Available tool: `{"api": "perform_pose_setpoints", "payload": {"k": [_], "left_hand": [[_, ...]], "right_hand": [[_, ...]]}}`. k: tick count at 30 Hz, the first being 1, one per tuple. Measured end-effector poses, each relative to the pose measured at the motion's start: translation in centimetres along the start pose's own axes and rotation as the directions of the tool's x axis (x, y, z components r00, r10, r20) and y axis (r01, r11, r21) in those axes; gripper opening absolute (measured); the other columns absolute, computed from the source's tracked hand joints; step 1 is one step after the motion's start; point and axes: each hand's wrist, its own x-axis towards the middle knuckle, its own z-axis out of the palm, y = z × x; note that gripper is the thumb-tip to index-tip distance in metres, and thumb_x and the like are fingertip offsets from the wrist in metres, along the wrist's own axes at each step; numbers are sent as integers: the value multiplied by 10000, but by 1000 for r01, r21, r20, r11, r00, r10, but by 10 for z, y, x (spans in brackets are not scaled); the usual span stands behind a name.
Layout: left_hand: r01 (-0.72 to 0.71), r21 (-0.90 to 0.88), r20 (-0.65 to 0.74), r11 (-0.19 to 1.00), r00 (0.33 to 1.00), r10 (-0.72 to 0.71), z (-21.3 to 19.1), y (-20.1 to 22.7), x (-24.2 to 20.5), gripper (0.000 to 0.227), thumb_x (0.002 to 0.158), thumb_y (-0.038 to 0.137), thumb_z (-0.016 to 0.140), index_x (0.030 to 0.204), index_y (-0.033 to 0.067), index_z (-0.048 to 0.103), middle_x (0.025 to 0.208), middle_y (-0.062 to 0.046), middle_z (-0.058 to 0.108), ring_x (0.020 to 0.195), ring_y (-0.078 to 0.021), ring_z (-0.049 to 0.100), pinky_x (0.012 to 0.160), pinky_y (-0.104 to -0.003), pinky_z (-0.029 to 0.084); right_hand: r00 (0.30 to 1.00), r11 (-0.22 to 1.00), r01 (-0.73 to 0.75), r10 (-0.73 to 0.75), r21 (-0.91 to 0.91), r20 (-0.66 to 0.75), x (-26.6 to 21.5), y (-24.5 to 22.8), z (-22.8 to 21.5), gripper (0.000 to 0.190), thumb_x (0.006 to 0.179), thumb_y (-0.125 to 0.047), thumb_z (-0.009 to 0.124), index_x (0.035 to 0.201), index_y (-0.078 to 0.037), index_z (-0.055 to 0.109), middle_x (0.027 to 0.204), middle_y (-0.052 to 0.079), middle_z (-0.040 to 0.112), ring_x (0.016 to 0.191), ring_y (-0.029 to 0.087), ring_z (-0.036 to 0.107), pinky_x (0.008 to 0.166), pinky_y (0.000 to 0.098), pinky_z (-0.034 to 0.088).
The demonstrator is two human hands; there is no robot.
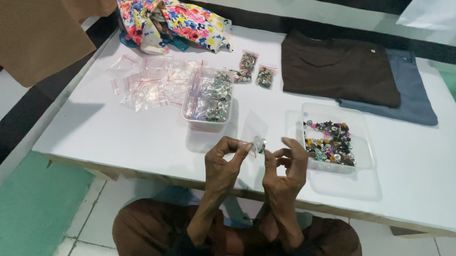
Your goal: The person sorts small metal buttons from a plastic container, places them into small clear plastic bags, and seals them. The person repeats this process multiple times, handling the buttons and bags by hand.
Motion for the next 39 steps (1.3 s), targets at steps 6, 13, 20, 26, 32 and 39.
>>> {"api": "perform_pose_setpoints", "payload": {"k": [6,13,20,26,32,39], "left_hand": [[40,-104,121,994,992,-28,10,22,8,156,844,135,854,810,41,735,676,-84,742,750,-94,667,763,-354,576],[33,-71,197,997,980,-19,24,18,19,76,842,37,809,902,18,767,779,-121,772,787,-167,760,688,-307,619],[-160,49,218,986,965,146,39,25,18,70,883,-31,717,933,14,738,781,-141,741,741,-232,753,632,-366,605],[-380,217,298,899,903,310,45,25,22,119,889,-61,651,924,51,674,740,-123,725,686,-301,764,570,-384,581],[-419,321,299,849,896,328,47,25,32,98,889,-30,620,924,62,620,702,-138,687,636,-323,735,545,-403,563],[-590,612,469,527,807,358,54,7,37,175,873,-39,654,972,86,582,746,-130,690,635,-353,735,543,-435,578]], "right_hand": [[976,996,-32,12,88,220,24,-34,-9,307,851,68,776,1142,-27,759,976,185,790,885,330,785,734,396,661],[961,994,-96,108,-58,256,46,-28,-19,317,881,76,715,1172,-39,667,873,216,772,828,329,780,703,393,639],[906,942,-319,270,107,328,61,-16,-25,221,938,-21,697,1098,27,551,882,233,741,763,296,778,664,398,645],[906,971,-233,233,-43,354,69,-9,-28,200,936,16,678,1123,-12,613,880,221,772,766,359,784,627,423,623],[911,987,-91,137,-133,389,66,7,-26,198,913,10,630,1098,-51,594,831,190,784,723,326,783,629,400,624],[937,973,141,-71,-184,342,71,-2,-20,212,922,3,707,1109,-39,616,910,186,774,790,366,772,637,435,643]]}}
